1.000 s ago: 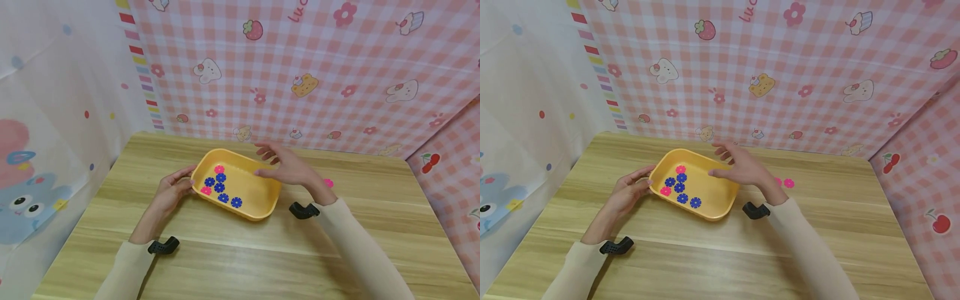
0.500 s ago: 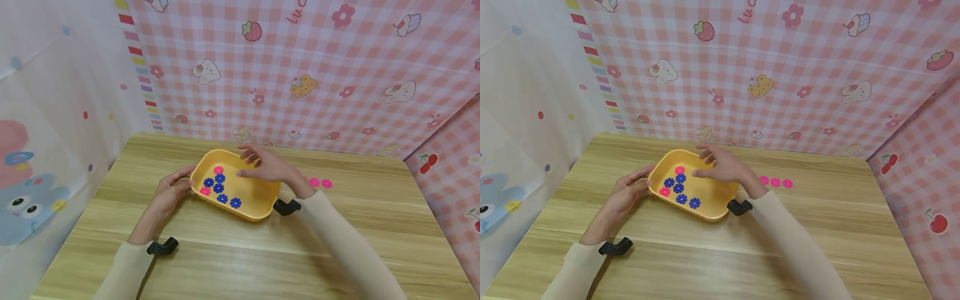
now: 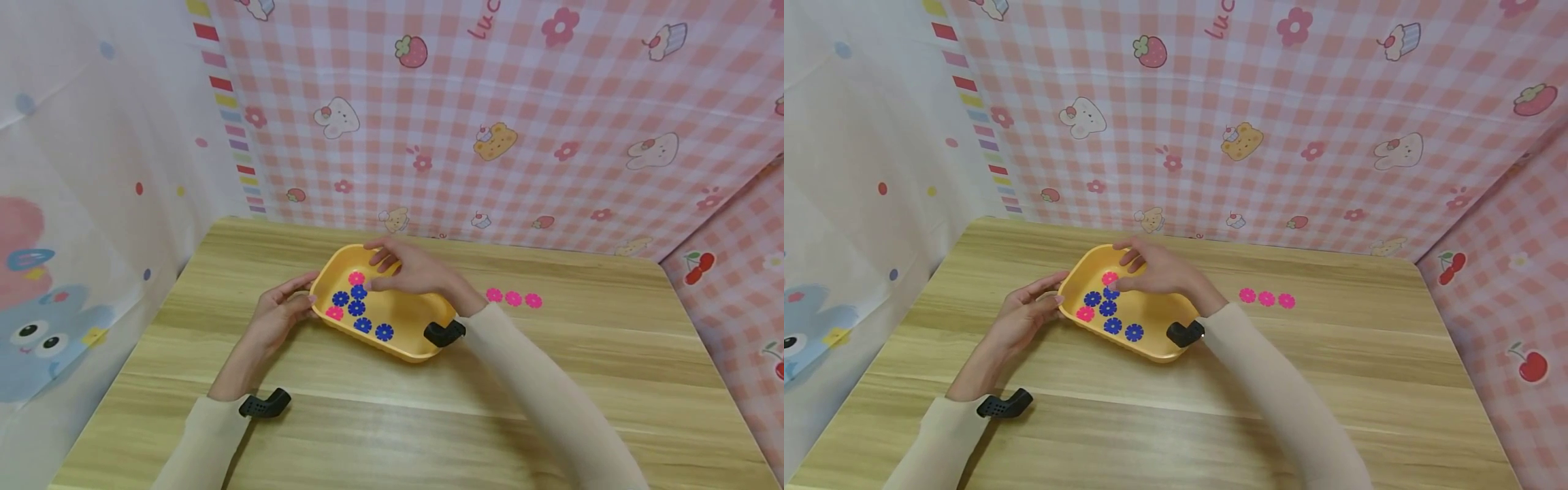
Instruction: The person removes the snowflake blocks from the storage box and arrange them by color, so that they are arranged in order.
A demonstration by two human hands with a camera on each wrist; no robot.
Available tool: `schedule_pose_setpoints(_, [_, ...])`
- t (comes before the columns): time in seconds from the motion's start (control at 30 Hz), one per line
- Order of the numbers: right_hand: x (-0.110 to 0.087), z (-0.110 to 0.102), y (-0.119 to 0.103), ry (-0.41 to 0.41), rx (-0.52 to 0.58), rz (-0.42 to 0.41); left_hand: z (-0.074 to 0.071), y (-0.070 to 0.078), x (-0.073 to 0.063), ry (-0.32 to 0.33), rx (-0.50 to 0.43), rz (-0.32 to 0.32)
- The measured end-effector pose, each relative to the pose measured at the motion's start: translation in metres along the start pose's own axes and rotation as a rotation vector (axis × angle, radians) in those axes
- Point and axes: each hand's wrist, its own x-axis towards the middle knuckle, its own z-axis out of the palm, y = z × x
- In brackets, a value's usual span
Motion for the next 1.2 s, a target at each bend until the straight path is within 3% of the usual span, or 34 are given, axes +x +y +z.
schedule_pose_setpoints(0.27, [0.017, 0.013, 0.004, -0.081, -0.015, -0.03, -0.001, -0.001, 0.0, -0.006, -0.006, 0.007])
schedule_pose_setpoints(0.5, [0.029, 0.021, 0.008, -0.103, -0.014, -0.041, -0.001, 0.001, -0.001, -0.011, -0.007, 0.011])
schedule_pose_setpoints(0.73, [0.037, 0.03, 0.01, -0.125, -0.037, 0.008, 0.0, 0.002, -0.003, -0.006, -0.006, 0.011])
schedule_pose_setpoints(1.2, [0.045, 0.041, 0.013, -0.082, -0.142, 0.039, 0.0, 0.002, -0.001, -0.015, 0.001, 0.015])
